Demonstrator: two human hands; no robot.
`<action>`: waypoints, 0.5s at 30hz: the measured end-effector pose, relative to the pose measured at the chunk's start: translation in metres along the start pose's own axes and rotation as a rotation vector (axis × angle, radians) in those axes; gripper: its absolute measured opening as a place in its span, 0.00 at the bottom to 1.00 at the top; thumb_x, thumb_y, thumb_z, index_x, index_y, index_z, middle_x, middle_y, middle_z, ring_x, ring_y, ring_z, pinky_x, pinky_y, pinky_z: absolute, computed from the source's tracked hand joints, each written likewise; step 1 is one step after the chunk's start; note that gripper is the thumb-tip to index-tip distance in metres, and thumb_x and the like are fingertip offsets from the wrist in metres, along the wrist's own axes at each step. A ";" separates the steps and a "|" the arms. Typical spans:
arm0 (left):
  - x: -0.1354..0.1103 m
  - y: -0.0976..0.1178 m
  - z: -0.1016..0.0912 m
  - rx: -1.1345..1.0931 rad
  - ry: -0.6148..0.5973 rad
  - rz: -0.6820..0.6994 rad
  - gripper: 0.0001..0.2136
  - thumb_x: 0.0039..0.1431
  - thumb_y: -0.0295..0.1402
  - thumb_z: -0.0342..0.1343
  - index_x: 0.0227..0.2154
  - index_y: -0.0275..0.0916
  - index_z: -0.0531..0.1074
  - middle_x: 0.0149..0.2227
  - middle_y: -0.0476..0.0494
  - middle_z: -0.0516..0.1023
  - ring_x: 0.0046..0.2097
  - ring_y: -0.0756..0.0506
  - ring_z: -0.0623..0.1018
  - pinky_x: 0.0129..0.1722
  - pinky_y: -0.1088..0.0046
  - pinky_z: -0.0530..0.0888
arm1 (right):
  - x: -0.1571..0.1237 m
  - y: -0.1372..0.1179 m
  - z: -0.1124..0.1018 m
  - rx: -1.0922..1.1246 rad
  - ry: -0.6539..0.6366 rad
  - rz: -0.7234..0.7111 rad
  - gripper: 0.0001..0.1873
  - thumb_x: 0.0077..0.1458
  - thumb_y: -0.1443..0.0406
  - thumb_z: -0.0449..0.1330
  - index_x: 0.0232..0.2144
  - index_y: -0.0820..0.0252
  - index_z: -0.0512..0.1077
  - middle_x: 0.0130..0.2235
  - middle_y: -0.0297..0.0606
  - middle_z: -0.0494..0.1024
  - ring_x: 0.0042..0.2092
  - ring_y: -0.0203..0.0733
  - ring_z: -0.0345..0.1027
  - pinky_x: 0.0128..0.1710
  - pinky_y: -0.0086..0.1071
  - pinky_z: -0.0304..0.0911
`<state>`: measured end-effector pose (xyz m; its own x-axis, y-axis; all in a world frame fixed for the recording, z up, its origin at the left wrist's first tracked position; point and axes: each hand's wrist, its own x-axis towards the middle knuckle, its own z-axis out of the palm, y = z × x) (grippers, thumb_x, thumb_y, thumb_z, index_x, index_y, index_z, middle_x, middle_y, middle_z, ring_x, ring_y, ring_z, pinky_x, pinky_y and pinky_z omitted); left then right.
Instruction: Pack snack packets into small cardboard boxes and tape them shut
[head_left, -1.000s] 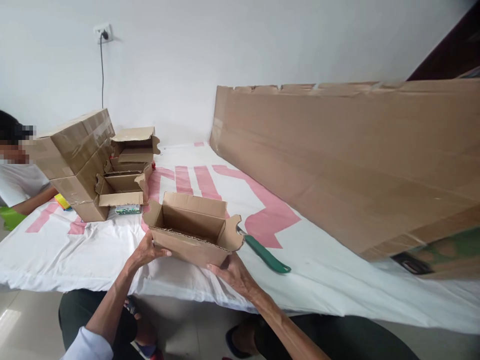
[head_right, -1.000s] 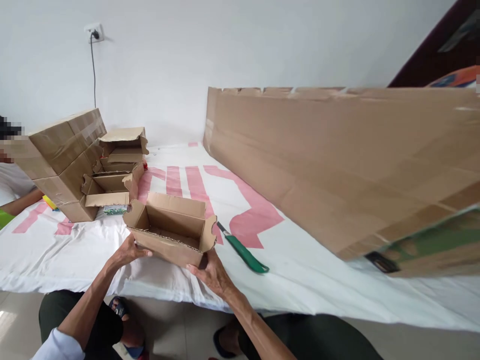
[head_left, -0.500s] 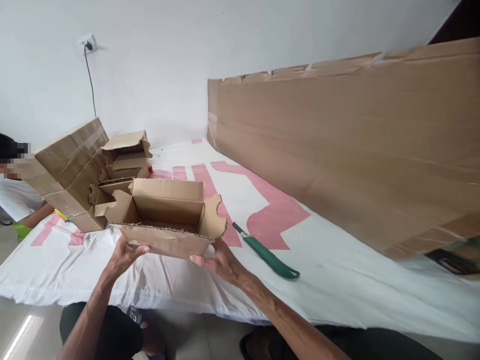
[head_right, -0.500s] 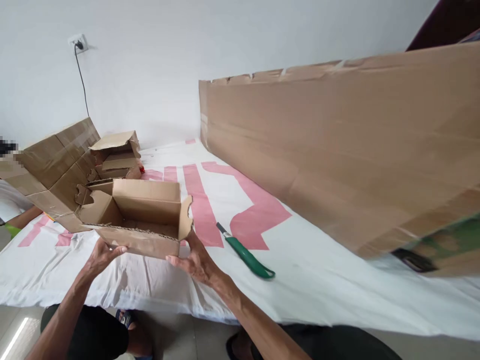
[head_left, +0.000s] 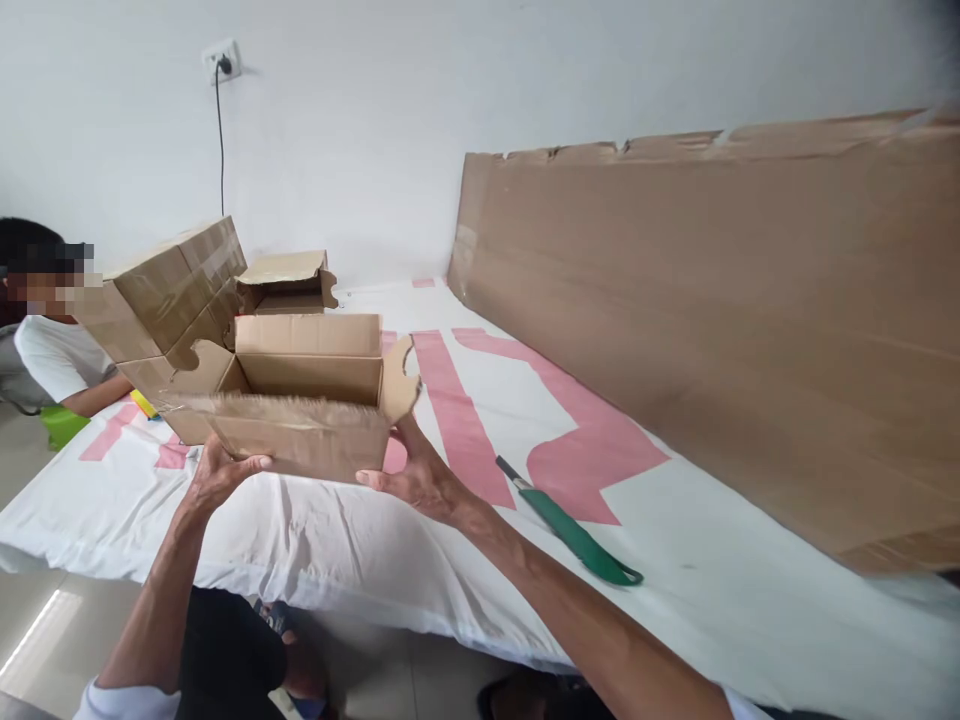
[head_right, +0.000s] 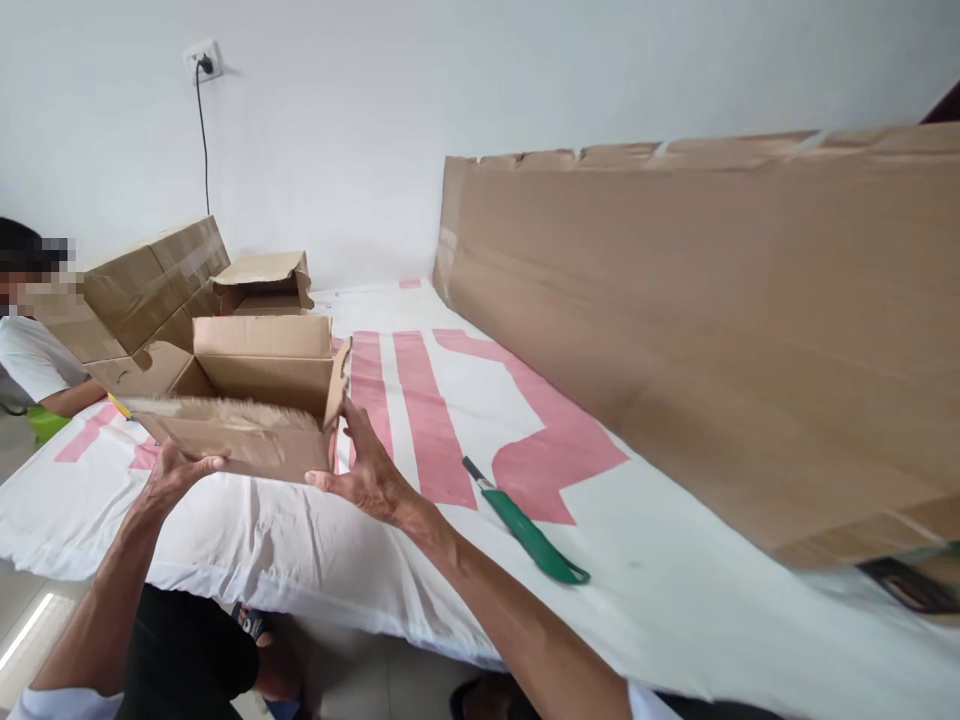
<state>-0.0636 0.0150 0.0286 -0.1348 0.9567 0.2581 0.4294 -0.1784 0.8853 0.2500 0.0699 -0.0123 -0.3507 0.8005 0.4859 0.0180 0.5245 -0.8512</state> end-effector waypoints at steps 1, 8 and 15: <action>-0.006 -0.006 0.000 -0.064 0.026 -0.015 0.34 0.39 0.58 0.77 0.42 0.36 0.82 0.45 0.33 0.88 0.47 0.33 0.85 0.46 0.61 0.82 | -0.007 -0.005 0.002 0.031 -0.007 0.009 0.52 0.52 0.48 0.73 0.72 0.51 0.58 0.66 0.46 0.69 0.66 0.55 0.67 0.66 0.53 0.66; -0.052 -0.002 0.039 -0.139 0.045 0.079 0.43 0.49 0.61 0.70 0.64 0.44 0.72 0.68 0.33 0.73 0.69 0.27 0.72 0.61 0.52 0.76 | -0.044 0.035 -0.025 0.472 -0.144 0.358 0.43 0.55 0.41 0.65 0.66 0.55 0.69 0.64 0.48 0.77 0.66 0.60 0.71 0.63 0.53 0.70; -0.090 0.035 0.114 0.298 0.164 0.307 0.46 0.55 0.53 0.73 0.72 0.46 0.61 0.71 0.28 0.62 0.72 0.26 0.65 0.66 0.42 0.70 | -0.046 0.102 -0.023 0.837 -0.018 0.516 0.33 0.53 0.37 0.69 0.54 0.47 0.80 0.56 0.38 0.86 0.62 0.57 0.76 0.61 0.49 0.72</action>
<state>0.0652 -0.0509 -0.0081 -0.0904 0.8168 0.5698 0.7068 -0.3504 0.6145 0.2892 0.0935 -0.1167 -0.5005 0.8655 0.0182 -0.4937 -0.2681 -0.8273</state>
